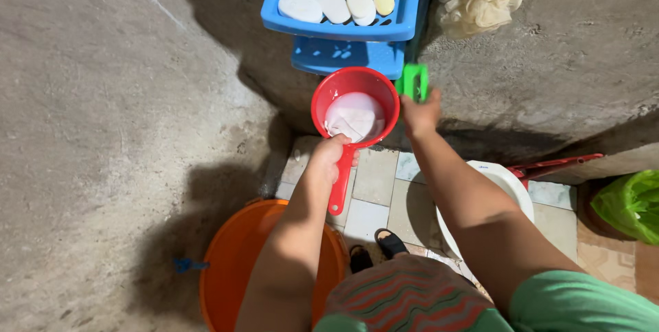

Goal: The person holds a red plastic scoop filled with soapy water and uses a green sponge to scrub the inside of the scoop. They repeatedly rinse the sponge in the scoop and wring it out, occasionally dipping the scoop into a larger orange bucket to refresh the water.

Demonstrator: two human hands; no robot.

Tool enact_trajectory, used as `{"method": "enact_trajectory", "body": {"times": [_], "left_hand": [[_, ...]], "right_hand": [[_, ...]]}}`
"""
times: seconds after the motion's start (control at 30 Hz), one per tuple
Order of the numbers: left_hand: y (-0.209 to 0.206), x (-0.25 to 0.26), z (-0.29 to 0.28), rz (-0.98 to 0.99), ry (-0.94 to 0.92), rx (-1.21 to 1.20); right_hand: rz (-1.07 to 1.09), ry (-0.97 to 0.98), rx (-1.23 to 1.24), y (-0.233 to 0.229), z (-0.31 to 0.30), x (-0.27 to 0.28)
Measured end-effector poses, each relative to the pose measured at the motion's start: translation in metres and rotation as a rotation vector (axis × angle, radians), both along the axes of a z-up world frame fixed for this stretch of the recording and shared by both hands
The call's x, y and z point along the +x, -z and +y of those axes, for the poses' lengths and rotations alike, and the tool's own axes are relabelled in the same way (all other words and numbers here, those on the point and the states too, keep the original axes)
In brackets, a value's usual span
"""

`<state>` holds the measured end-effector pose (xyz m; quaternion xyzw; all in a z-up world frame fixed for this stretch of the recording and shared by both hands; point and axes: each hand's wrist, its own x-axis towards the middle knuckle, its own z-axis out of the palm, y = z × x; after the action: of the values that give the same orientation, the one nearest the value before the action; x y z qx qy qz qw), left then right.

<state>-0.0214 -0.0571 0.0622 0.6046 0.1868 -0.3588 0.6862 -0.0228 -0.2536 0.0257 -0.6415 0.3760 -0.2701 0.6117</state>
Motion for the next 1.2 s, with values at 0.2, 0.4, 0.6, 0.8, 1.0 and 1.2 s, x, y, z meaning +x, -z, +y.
{"method": "enact_trajectory", "body": {"times": [0.2, 0.4, 0.6, 0.8, 1.0, 1.2], "left_hand": [[0.004, 0.000, 0.002, -0.015, 0.005, -0.031], [-0.001, -0.004, 0.004, -0.049, 0.003, 0.000], [0.001, -0.019, 0.009, -0.039, 0.033, -0.068], [0.003, -0.025, 0.021, -0.045, 0.065, -0.052], [-0.018, -0.030, 0.037, -0.108, 0.035, -0.047], [-0.023, -0.026, 0.040, -0.120, 0.047, -0.101]], "right_hand": [[-0.179, -0.001, 0.078, -0.025, -0.003, 0.002], [-0.111, -0.324, -0.671, -0.080, 0.028, -0.037], [0.590, -1.072, -1.292, -0.100, 0.048, -0.010], [0.836, -1.345, -1.298, -0.095, 0.069, 0.006], [0.149, -0.529, -1.065, -0.072, 0.040, -0.023], [0.231, -0.631, -0.051, -0.034, 0.027, -0.006]]}}
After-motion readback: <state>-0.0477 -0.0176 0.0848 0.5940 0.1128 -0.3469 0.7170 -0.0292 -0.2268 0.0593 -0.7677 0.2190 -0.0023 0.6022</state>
